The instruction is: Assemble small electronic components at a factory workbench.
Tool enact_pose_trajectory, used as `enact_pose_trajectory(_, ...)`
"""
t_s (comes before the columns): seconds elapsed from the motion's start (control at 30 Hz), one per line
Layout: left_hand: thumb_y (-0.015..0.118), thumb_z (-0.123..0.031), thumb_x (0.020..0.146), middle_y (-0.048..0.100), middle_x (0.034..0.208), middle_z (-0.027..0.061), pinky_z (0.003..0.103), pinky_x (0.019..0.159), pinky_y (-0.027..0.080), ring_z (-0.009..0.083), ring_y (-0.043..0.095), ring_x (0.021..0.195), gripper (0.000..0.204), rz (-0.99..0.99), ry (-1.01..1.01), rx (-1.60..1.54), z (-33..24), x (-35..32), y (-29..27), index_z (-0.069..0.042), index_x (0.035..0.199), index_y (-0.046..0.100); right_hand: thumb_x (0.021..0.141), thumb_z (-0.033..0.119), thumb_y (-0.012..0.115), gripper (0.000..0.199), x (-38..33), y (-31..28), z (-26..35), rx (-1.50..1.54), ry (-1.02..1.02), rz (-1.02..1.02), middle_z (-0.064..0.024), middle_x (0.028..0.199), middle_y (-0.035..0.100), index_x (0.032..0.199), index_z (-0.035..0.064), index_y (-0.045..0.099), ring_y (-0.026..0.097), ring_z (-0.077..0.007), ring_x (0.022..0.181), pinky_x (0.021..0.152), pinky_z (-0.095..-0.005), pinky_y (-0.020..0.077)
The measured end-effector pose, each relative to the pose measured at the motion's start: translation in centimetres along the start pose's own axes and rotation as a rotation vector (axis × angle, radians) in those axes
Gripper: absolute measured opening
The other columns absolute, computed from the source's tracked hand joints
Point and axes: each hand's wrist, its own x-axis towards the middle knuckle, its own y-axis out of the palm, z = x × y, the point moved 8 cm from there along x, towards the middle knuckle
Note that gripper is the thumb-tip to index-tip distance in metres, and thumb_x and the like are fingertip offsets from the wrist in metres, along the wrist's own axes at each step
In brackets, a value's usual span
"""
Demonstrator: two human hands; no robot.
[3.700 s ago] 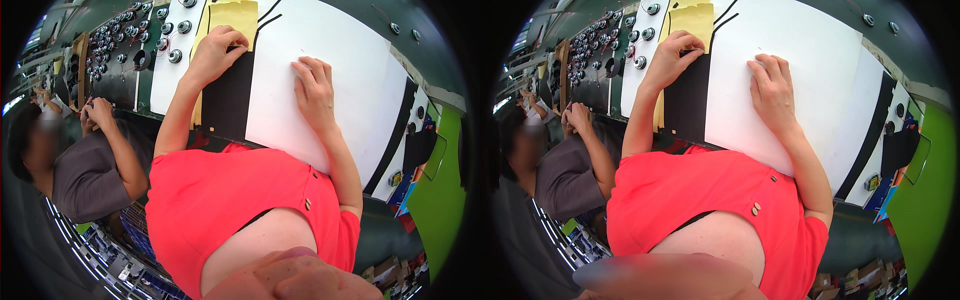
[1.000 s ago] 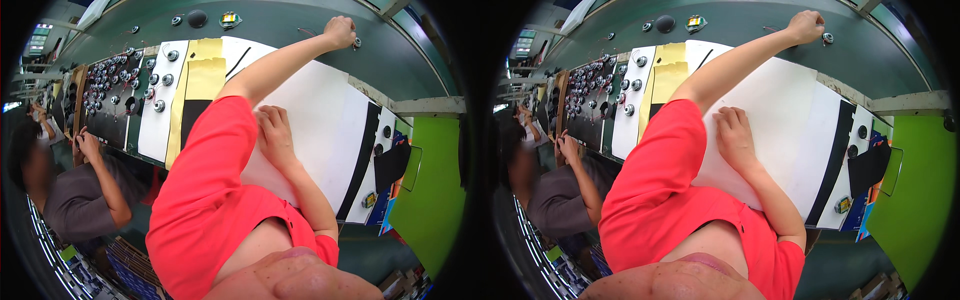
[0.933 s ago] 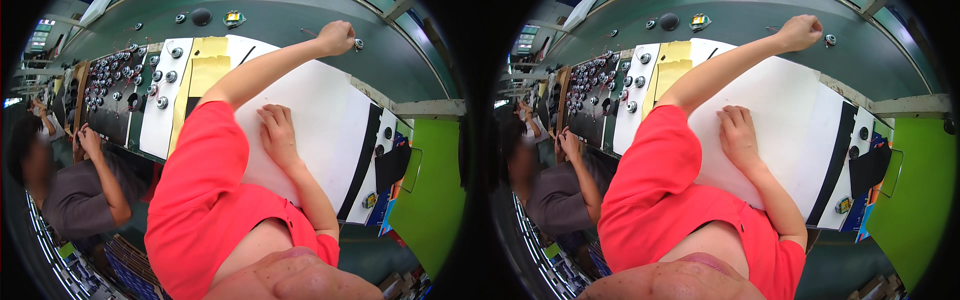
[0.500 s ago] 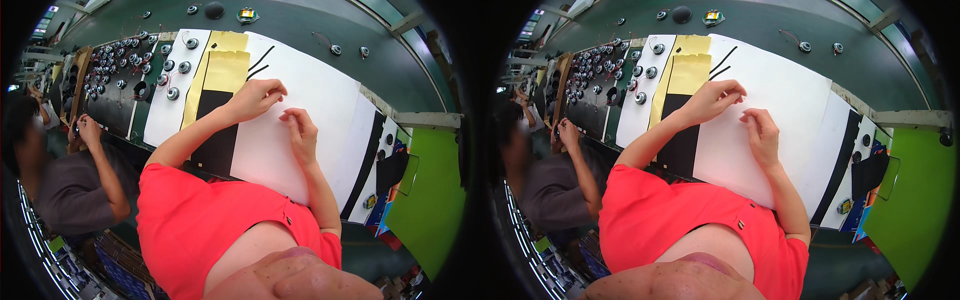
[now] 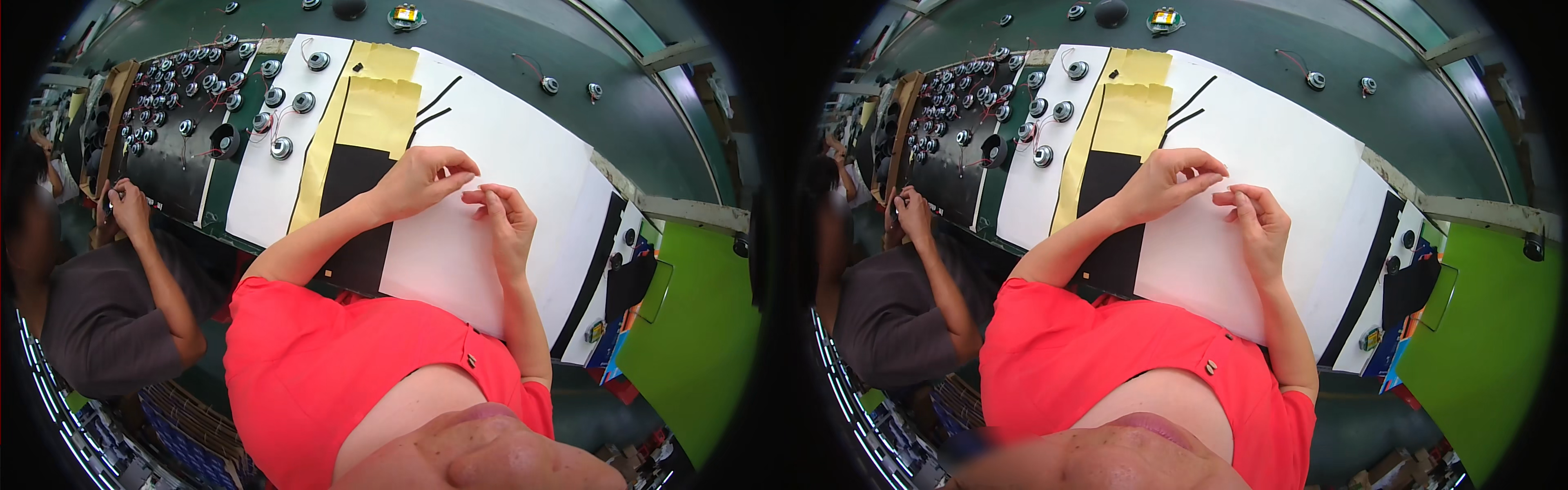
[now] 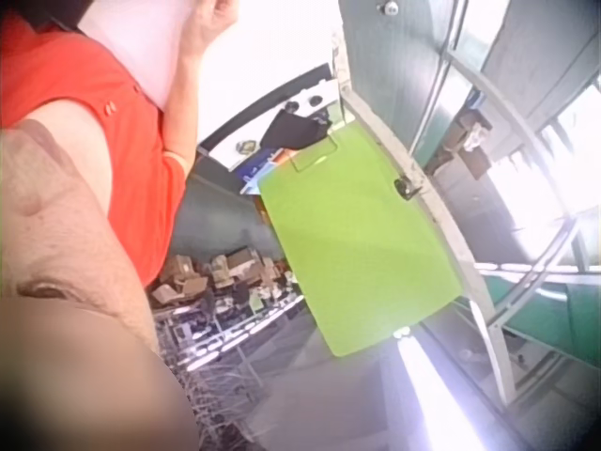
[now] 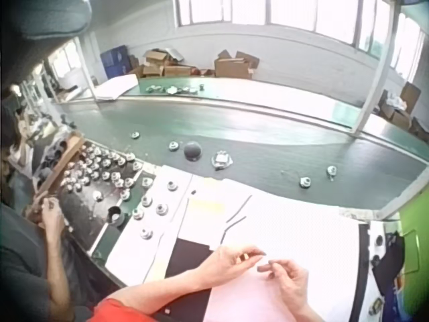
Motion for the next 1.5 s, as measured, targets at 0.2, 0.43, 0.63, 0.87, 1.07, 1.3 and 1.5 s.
enact_pose_trajectory(0.2,0.068,-0.004,0.093,0.073,0.094,0.0054,0.026,0.067,0.052,0.0128,0.066,0.079,0.014,0.054,0.068,0.001,-1.3,-0.4,0.7,-0.004,0.106,0.074,0.106,0.013,0.053,0.018,0.3,0.6,-0.1,0.083,0.068,0.101,-0.0123,0.086,0.074,0.102,-0.0013,0.064,0.070,-0.0142,0.075,0.065,-0.0243,0.0509)
enact_pose_trajectory(0.43,0.070,0.000,0.090,0.073,0.094,0.0062,0.027,0.068,0.055,0.0162,0.070,0.080,0.016,-0.002,0.205,0.070,-2.3,-0.6,1.1,-0.004,0.105,0.075,0.108,0.016,0.050,0.021,0.6,0.9,-0.6,0.224,0.084,0.166,-0.0073,0.076,0.068,0.098,0.0011,0.061,0.064,-0.0125,0.068,0.063,-0.0246,0.0499)
enact_pose_trajectory(0.63,0.073,-0.002,0.088,0.073,0.093,0.0075,0.029,0.070,0.057,0.0194,0.071,0.083,0.017,0.002,0.249,0.137,-3.0,-0.9,1.2,-0.004,0.104,0.075,0.108,0.017,0.048,0.023,0.4,0.7,-1.3,0.323,0.189,0.261,-0.0070,0.073,0.063,0.097,0.0015,0.060,0.062,-0.0141,0.066,0.061,-0.0259,0.0491)
enact_pose_trajectory(0.87,0.071,0.004,0.088,0.071,0.091,0.0081,0.027,0.070,0.054,0.0159,0.068,0.081,0.018,0.035,0.156,-0.011,-2.2,-0.5,1.4,-0.002,0.104,0.075,0.108,0.020,0.046,0.026,0.1,2.2,-1.6,0.746,0.345,0.488,-0.0105,0.072,0.062,0.095,0.0023,0.059,0.061,-0.0174,0.062,0.057,-0.0286,0.0494)
enact_pose_trajectory(1.07,0.070,-0.003,0.092,0.073,0.091,0.0069,0.025,0.066,0.053,0.0137,0.068,0.080,0.011,-0.001,0.128,-0.077,-1.7,-0.1,1.6,-0.002,0.101,0.076,0.110,0.026,0.046,0.031,0.1,2.2,-1.7,0.697,0.326,0.486,-0.0080,0.069,0.063,0.090,0.0053,0.060,0.061,-0.0160,0.059,0.057,-0.0278,0.0505)
enact_pose_trajectory(1.3,0.072,-0.001,0.090,0.073,0.089,0.0067,0.026,0.063,0.053,0.0140,0.069,0.078,0.015,0.009,0.174,0.052,-2.3,-0.2,2.0,-0.003,0.104,0.077,0.110,0.026,0.045,0.034,-0.3,1.9,-1.8,0.723,0.329,0.486,-0.0078,0.070,0.064,0.091,0.0042,0.062,0.062,-0.0155,0.060,0.057,-0.0277,0.0508)
enact_pose_trajectory(1.5,0.076,0.001,0.082,0.072,0.086,0.0060,0.029,0.061,0.054,0.0186,0.067,0.074,0.019,-0.034,0.423,0.321,-4.1,-0.5,2.0,-0.005,0.101,0.076,0.110,0.027,0.043,0.037,-0.5,2.1,-1.8,0.753,0.360,0.544,-0.0101,0.068,0.065,0.089,0.0029,0.062,0.064,-0.0177,0.060,0.056,-0.0282,0.0505)
